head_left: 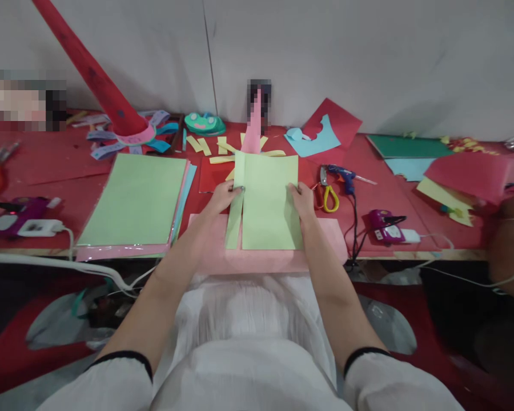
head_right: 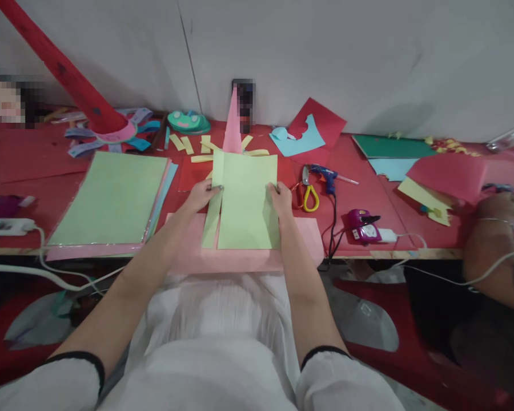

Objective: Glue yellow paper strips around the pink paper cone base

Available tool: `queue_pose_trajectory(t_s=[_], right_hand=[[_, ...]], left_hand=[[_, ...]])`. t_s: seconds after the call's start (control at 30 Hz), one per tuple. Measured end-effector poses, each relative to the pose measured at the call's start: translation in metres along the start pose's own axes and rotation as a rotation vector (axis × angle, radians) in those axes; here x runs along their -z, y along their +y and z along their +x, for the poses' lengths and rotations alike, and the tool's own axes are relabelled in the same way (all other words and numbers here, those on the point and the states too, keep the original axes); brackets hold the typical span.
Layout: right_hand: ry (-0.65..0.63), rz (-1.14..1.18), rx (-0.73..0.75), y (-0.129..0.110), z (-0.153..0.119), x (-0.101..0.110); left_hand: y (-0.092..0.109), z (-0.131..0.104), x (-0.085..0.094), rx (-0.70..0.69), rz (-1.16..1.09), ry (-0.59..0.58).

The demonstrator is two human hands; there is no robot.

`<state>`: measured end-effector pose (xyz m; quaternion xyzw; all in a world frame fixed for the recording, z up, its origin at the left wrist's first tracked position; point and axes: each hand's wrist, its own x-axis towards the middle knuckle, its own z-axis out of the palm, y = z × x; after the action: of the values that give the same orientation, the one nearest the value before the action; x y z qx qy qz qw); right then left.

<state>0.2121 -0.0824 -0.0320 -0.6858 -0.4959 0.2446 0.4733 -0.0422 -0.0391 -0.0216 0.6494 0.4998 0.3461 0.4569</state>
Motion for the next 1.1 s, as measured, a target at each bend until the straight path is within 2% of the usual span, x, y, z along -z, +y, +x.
queue_pose_trajectory(t_s=[0.17,0.33,0.5,1.1], right_hand=[[0.047,-0.024,0.022,-0.004,-0.002,0.001],[0.081,-0.010,0.035,-0.005,-0.005,-0.001],[0.114,-0.013,0.049,-0.003,-0.005,-0.003],[0.101,0.003,0.017,-0.005,-0.002,0.001]], left_hand=[[0.003,-0.001,-0.001,-0.032,0.036,-0.012],[0.006,0.001,-0.007,0.004,0.231,0.151],[0.007,0.004,-0.013,0.008,0.335,0.215],[0.002,0.006,-0.011,0.007,0.268,0.168]])
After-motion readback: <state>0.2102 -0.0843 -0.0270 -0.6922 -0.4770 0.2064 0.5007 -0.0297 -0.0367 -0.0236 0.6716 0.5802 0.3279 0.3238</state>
